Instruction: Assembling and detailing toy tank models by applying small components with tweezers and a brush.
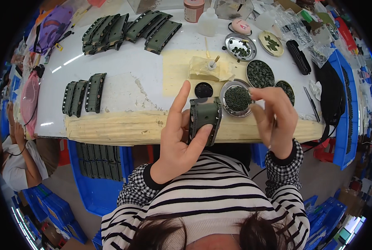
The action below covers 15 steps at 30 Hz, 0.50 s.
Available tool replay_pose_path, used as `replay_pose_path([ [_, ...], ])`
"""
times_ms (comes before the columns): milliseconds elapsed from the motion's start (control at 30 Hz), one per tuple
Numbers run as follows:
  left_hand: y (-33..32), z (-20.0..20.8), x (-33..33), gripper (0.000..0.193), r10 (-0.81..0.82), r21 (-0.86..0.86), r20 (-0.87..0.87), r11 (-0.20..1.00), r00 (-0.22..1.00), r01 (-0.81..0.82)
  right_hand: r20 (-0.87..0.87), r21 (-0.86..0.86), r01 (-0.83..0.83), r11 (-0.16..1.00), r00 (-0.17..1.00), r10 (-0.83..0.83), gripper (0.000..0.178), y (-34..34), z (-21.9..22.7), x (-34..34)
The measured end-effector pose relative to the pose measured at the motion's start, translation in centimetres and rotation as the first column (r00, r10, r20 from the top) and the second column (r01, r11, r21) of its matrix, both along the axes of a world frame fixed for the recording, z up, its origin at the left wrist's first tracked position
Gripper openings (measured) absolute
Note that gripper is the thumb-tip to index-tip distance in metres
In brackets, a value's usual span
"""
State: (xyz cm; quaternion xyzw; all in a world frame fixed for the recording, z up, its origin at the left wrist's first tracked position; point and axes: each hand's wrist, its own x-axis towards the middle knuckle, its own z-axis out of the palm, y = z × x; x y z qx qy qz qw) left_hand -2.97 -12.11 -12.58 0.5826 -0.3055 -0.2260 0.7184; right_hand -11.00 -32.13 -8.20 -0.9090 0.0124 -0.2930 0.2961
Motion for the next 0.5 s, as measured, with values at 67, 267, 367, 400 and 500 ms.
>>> replay_pose_path([
  [67,-0.2,0.0,0.0,0.069,-0.011,-0.032,-0.081,0.999,0.997,0.008,-0.048,0.074,0.254,0.964,0.967,-0.251,0.017,-2.7,-0.2,-1.5],
  [267,-0.6,0.9,-0.2,0.061,-0.056,-0.071,-0.343,0.997,0.938,0.034,-0.288,-0.212,0.340,0.916,0.874,-0.391,0.013,-8.1,-0.9,-3.7],
  [367,-0.5,0.8,-0.1,0.060,-0.086,-0.085,-0.369,0.995,0.926,0.059,-0.292,-0.142,0.280,0.949,0.904,-0.311,0.014,-8.9,-1.3,-3.4],
  [400,-0.5,0.8,-0.1,0.060,-0.088,-0.084,-0.375,0.995,0.923,0.061,-0.299,-0.145,0.267,0.953,0.906,-0.299,0.012,-9.0,-1.4,-3.3],
  [500,-0.2,0.9,-0.1,0.059,-0.076,-0.074,-0.369,0.996,0.926,0.052,-0.322,-0.148,0.230,0.962,0.908,-0.267,0.009,-9.3,-1.8,-2.9],
])
